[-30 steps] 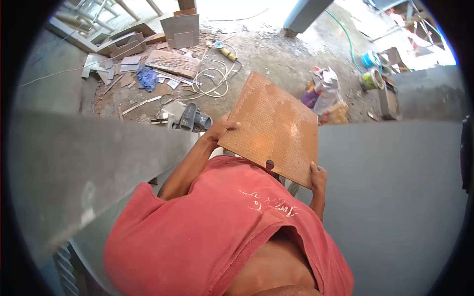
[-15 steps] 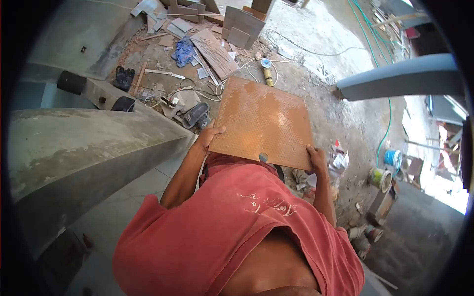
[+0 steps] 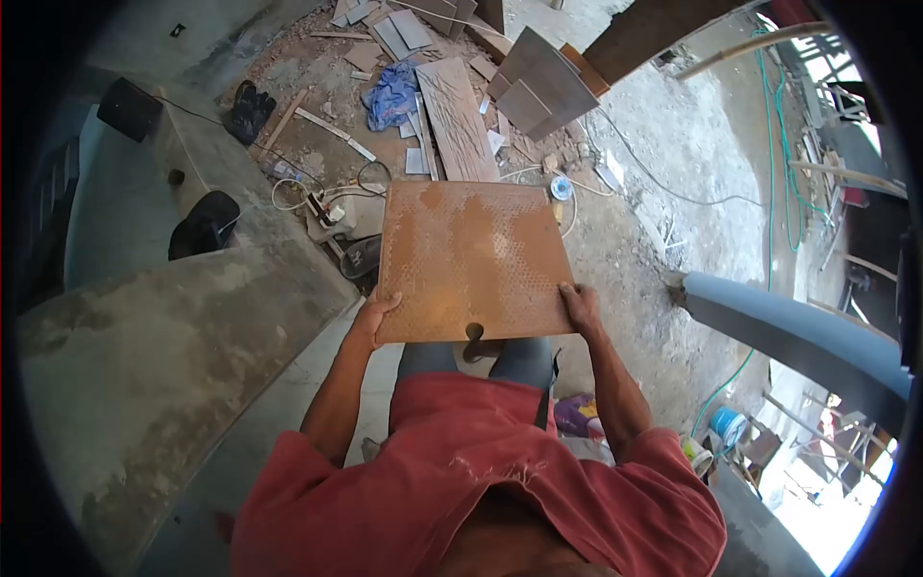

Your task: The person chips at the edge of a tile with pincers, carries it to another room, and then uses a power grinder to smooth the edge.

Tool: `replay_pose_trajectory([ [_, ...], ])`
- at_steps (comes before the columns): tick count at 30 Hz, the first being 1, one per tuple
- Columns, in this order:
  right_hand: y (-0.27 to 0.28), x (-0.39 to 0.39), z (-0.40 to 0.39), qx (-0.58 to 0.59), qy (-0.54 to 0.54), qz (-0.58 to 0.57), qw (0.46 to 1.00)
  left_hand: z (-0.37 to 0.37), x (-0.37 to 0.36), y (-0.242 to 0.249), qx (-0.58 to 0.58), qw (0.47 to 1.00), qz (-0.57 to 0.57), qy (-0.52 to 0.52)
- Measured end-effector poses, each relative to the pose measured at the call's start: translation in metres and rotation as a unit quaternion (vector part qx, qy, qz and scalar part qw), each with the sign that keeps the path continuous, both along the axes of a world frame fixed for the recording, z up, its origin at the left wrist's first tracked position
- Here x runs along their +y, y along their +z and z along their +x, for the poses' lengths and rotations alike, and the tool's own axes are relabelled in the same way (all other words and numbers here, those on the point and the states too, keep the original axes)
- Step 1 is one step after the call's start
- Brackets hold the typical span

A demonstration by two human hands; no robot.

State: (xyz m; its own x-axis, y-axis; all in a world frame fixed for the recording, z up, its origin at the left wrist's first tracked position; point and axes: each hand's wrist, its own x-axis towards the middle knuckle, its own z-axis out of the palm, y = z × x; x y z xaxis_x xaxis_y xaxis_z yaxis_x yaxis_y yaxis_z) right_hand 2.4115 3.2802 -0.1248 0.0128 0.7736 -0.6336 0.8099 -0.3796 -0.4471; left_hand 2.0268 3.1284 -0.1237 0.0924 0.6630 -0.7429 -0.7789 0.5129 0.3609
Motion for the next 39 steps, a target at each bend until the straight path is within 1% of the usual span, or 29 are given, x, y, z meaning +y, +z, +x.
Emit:
replay_pose_trajectory([
  [1, -0.021, 0.013, -0.002, 0.001, 0.005, -0.004, 1.000, 0.002, 0.003, -0.013, 0.024, 1.000, -0.011, 0.015],
  [3, -0.057, 0.040, -0.010, -0.011, 0.030, 0.036, 0.999, 0.003, 0.015, -0.038, 0.034, 0.999, -0.010, 0.032],
  [5, -0.090, 0.069, -0.017, -0.004, 0.037, 0.028, 0.999, 0.000, 0.039, -0.074, 0.043, 0.998, -0.006, 0.046],
  [7, -0.122, 0.095, -0.034, -0.006, 0.054, 0.041, 0.998, -0.002, 0.045, -0.119, 0.096, 0.993, -0.029, 0.058],
  [10, -0.205, 0.140, -0.034, 0.038, 0.071, 0.037, 0.996, 0.005, 0.065, -0.186, 0.114, 0.990, -0.032, 0.081],
  [11, -0.234, 0.151, -0.033, 0.032, 0.080, 0.054, 0.995, 0.008, 0.075, -0.207, 0.114, 0.990, -0.036, 0.081],
  [12, -0.261, 0.165, -0.037, 0.029, 0.089, 0.075, 0.993, 0.011, 0.089, -0.227, 0.122, 0.986, -0.021, 0.113],
  [13, -0.289, 0.174, -0.040, 0.024, 0.089, 0.071, 0.993, 0.013, 0.093, -0.254, 0.124, 0.982, -0.012, 0.145],
  [15, -0.326, 0.205, -0.052, 0.049, 0.123, 0.071, 0.989, 0.011, 0.102, -0.303, 0.120, 0.982, -0.016, 0.146],
  [18, -0.402, 0.243, -0.058, 0.055, 0.125, 0.112, 0.984, 0.009, 0.133, -0.375, 0.118, 0.981, 0.033, 0.151],
  [21, -0.456, 0.278, -0.071, 0.057, 0.144, 0.122, 0.980, 0.005, 0.152, -0.437, 0.122, 0.974, 0.066, 0.180],
  [22, -0.480, 0.292, -0.075, 0.079, 0.153, 0.161, 0.972, 0.002, 0.163, -0.453, 0.129, 0.970, 0.094, 0.185],
  [26, -0.502, 0.332, -0.106, 0.093, 0.163, 0.201, 0.961, -0.012, 0.197, -0.512, 0.137, 0.952, 0.191, 0.195],
  [27, -0.514, 0.342, -0.106, 0.091, 0.178, 0.231, 0.952, -0.009, 0.206, -0.538, 0.142, 0.948, 0.208, 0.194],
  [29, -0.531, 0.352, -0.111, 0.082, 0.193, 0.251, 0.945, -0.008, 0.215, -0.563, 0.132, 0.941, 0.215, 0.226],
  [31, -0.566, 0.372, -0.113, 0.110, 0.214, 0.315, 0.918, -0.003, 0.221, -0.576, 0.130, 0.934, 0.223, 0.245],
  [32, -0.572, 0.380, -0.116, 0.111, 0.216, 0.312, 0.918, -0.003, 0.224, -0.581, 0.128, 0.927, 0.234, 0.263],
  [35, -0.584, 0.387, -0.120, 0.084, 0.233, 0.313, 0.917, 0.001, 0.222, -0.599, 0.135, 0.931, 0.221, 0.258],
  [37, -0.587, 0.393, -0.119, 0.034, 0.268, 0.307, 0.913, 0.006, 0.226, -0.599, 0.141, 0.932, 0.218, 0.252],
  [39, -0.586, 0.392, -0.112, 0.006, 0.256, 0.284, 0.924, 0.011, 0.226, -0.613, 0.145, 0.935, 0.212, 0.243],
])
